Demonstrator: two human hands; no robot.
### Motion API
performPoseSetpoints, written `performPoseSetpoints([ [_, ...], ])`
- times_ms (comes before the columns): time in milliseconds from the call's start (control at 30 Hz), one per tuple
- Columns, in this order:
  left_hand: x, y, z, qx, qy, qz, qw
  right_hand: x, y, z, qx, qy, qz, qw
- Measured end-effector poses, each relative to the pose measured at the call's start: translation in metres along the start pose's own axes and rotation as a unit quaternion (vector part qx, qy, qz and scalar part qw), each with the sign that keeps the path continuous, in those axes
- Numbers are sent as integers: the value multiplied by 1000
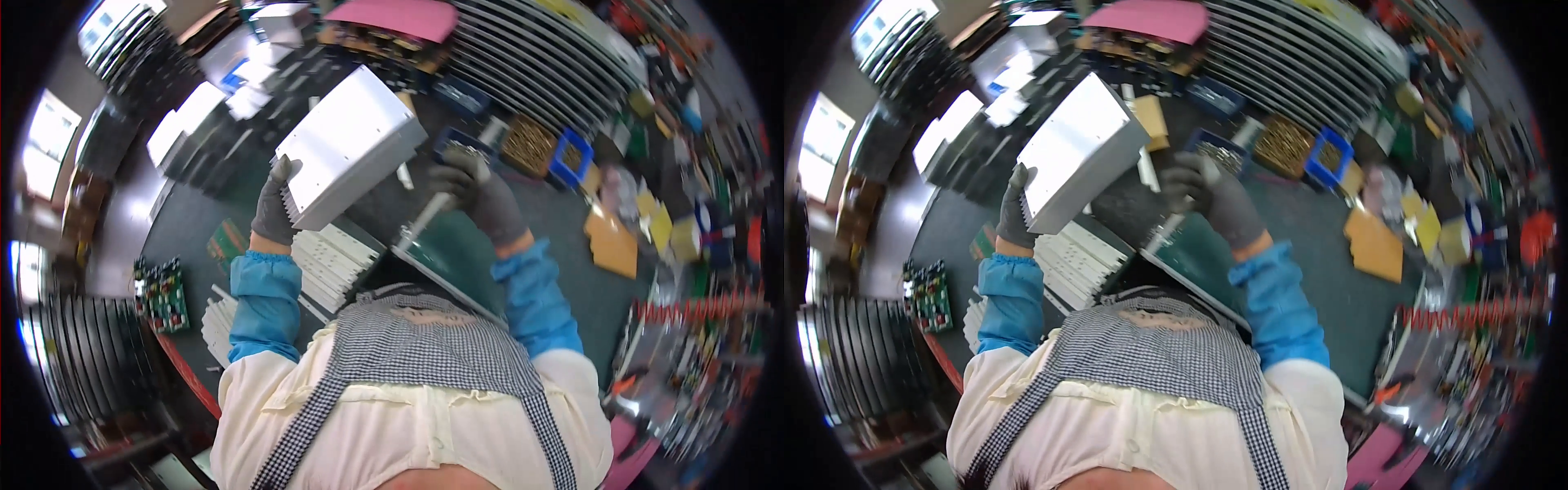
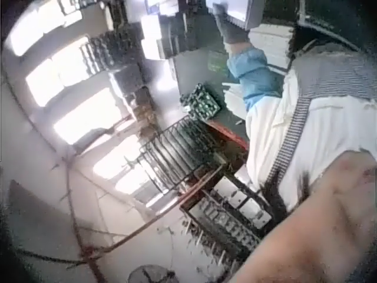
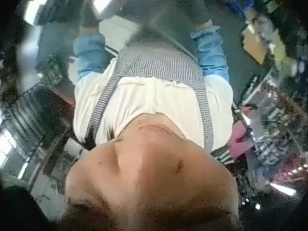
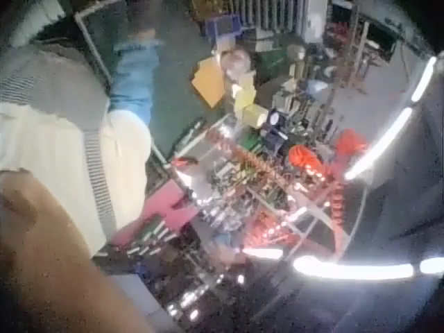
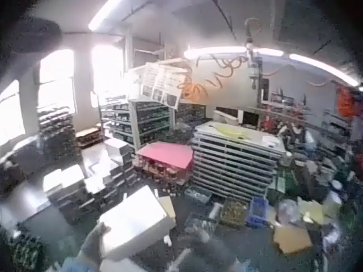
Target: Assembling a metal housing component by attaching slats to a base plate using an electric screwdriver.
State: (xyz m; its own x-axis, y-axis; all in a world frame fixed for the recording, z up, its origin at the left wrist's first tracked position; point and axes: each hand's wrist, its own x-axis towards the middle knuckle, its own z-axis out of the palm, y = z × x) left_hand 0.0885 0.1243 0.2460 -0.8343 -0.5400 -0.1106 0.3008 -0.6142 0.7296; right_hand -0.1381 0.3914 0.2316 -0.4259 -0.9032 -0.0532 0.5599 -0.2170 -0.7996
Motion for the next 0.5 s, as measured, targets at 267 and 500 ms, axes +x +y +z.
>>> performPoseSetpoints([
  [267,23,-134,96,177,-89,-230,953,-120,-13,-88,-50,190,92,976],
  [500,17,-177,175,225,-81,-336,911,-239,-21,-174,46,378,18,925],
])
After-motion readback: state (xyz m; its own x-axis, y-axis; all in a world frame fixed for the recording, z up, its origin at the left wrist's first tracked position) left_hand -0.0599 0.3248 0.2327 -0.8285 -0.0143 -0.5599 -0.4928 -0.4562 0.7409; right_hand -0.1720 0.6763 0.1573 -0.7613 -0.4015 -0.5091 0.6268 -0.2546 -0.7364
